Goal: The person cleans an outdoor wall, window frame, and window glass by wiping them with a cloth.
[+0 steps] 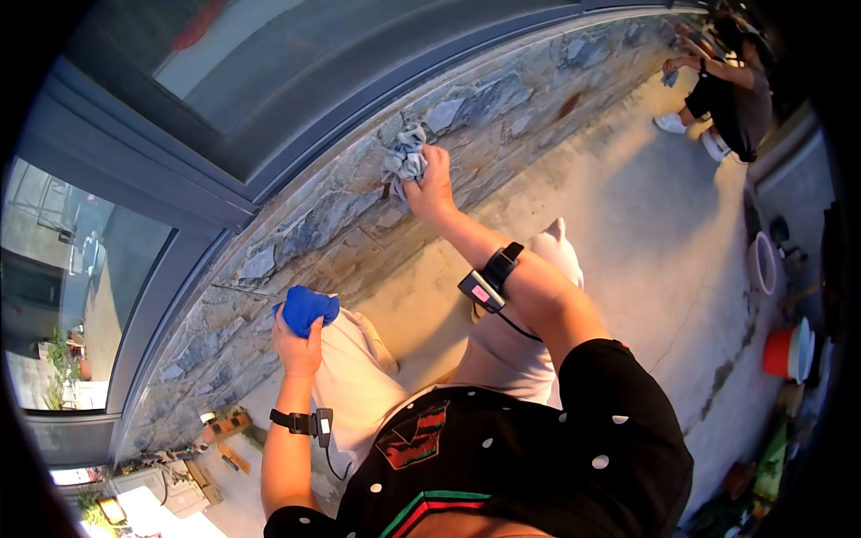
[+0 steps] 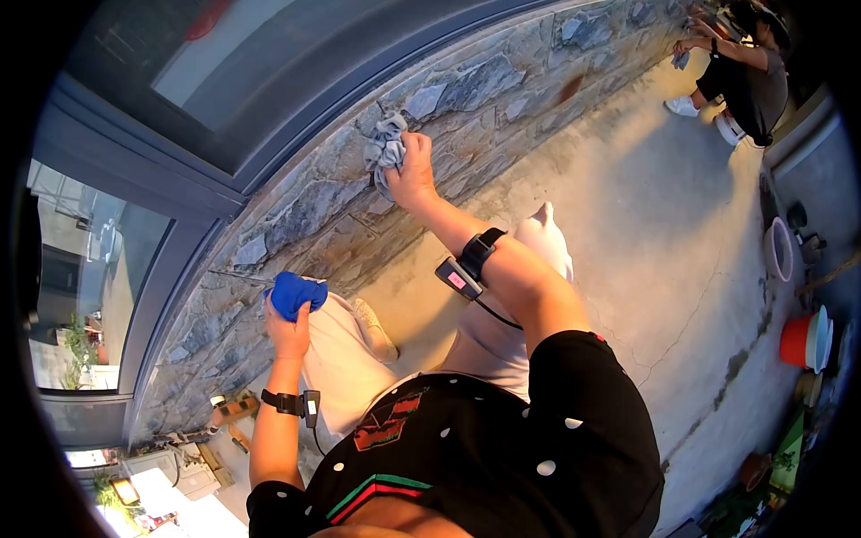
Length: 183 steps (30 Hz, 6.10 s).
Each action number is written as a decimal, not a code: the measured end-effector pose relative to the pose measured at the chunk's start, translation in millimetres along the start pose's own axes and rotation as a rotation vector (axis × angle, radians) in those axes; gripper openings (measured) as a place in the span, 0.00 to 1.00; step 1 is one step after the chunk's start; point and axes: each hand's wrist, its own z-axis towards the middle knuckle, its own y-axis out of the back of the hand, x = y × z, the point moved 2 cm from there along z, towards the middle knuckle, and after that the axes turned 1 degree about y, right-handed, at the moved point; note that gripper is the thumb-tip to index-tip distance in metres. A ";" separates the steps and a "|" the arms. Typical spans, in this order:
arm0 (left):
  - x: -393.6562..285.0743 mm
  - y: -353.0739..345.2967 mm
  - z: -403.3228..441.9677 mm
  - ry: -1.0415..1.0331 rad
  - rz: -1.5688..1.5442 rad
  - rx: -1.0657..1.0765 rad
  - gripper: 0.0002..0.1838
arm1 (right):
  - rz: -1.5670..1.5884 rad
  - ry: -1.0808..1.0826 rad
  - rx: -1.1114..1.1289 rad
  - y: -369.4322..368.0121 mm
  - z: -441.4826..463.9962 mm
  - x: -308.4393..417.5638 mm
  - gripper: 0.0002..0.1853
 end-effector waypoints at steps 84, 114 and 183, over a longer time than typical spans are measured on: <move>12.0 101.5 -460.2 1.735 -1.313 -0.150 0.31 | 0.760 -1.504 0.245 -92.6 -166.1 -94.9 0.11; 29.9 116.7 -480.0 1.764 -1.408 -0.170 0.32 | 0.981 -1.353 0.324 -79.1 -89.3 -76.1 0.19; 66.6 101.2 20.3 0.018 -0.244 -0.532 0.24 | 1.041 -0.902 0.648 130.2 -92.5 62.9 0.37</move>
